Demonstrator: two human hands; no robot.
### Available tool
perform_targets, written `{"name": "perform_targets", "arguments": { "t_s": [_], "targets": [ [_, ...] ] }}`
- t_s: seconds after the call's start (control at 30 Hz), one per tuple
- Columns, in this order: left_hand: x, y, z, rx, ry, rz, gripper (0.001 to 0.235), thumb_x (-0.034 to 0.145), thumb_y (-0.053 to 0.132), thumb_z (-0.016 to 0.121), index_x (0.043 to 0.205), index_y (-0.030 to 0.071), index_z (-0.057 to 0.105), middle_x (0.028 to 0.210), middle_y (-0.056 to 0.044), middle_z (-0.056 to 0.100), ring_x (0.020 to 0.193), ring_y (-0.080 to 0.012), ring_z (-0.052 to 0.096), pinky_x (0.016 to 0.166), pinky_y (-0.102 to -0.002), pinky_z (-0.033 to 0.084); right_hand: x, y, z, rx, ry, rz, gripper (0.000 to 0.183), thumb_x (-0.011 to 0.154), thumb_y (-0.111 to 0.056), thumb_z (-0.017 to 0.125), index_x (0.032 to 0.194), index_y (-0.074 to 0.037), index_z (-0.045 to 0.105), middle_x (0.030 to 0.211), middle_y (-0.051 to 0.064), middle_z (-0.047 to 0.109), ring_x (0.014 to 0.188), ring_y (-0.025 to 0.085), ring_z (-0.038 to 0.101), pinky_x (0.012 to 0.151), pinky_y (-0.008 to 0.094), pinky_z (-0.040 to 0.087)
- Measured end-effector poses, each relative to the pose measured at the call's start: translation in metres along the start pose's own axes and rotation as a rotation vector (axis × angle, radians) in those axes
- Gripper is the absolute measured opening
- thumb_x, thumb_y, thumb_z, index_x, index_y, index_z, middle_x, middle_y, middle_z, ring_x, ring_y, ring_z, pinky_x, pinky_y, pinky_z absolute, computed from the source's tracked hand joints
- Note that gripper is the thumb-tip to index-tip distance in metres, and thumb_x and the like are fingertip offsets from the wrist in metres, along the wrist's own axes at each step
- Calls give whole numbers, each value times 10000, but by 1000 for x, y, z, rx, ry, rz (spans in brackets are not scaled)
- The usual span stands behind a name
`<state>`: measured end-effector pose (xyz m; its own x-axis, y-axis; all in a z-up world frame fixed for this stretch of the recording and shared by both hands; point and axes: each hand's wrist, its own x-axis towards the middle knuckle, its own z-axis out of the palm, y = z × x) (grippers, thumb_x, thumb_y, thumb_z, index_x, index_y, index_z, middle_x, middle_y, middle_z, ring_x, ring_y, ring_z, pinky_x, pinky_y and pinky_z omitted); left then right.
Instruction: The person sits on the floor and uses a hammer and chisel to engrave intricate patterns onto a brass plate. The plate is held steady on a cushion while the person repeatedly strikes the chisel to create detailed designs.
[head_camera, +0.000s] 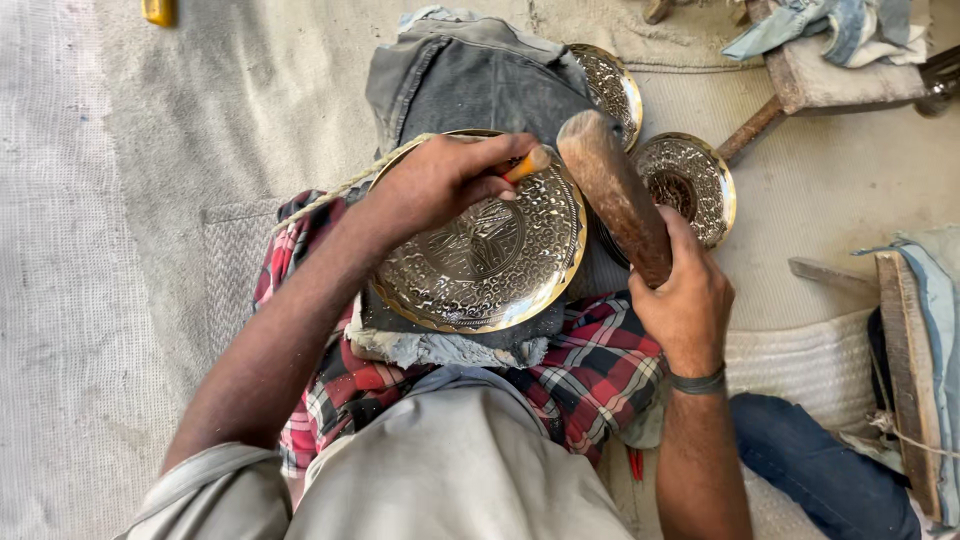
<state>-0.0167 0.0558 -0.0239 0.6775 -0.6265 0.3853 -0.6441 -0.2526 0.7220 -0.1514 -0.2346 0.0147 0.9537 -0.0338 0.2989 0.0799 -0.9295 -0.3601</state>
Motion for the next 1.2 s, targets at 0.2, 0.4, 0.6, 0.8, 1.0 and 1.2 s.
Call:
{"name": "perform_targets", "arguments": {
  "t_s": [0.2,0.4,0.6,0.8,1.0,1.2],
  "targets": [
    [0,-3,-2,-9,-44,3,499,975,285,714,1425,161,537,1055,-92,780,920,-286,782,801,-427,613,-14,16,5,451,123,111,686,781,-6,792,1411,-32,523,1129,201,670,999,292,688,922,392,545],
    [0,-6,0,8,-41,21,512,971,282,712,1433,147,537,1087,-99,776,939,-284,774,820,-430,607,-11,19,8,361,25,100,557,852,-16,821,1352,-49,576,1087,137,697,978,234,687,881,357,572],
    [0,-11,2,-11,-47,38,510,984,254,703,1453,136,539,1117,-99,765,981,-282,767,860,-430,604,-19,15,10,218,63,139,645,776,-44,832,1353,-57,544,1089,143,729,991,288,724,903,389,593],
    [0,-15,3,-25,-45,88,522,969,224,714,1450,131,537,1152,-117,756,1007,-292,759,875,-430,602,-17,9,7,278,83,73,617,816,-18,816,1362,-48,532,1123,155,700,1025,293,702,966,395,582],
    [-1,-14,0,-62,-36,116,497,967,207,716,1428,124,550,1175,-130,751,1037,-315,751,883,-441,598,-20,10,4,240,35,110,649,841,-38,801,1433,-41,534,1172,161,716,1078,311,713,982,392,581],
    [-1,-17,0,-48,-45,108,488,972,206,714,1427,133,553,1162,-135,753,1023,-326,750,881,-448,593,-22,14,4,145,46,102,671,843,-54,804,1455,-44,528,1229,180,713,1154,358,722,1035,436,568]
  ]
}}
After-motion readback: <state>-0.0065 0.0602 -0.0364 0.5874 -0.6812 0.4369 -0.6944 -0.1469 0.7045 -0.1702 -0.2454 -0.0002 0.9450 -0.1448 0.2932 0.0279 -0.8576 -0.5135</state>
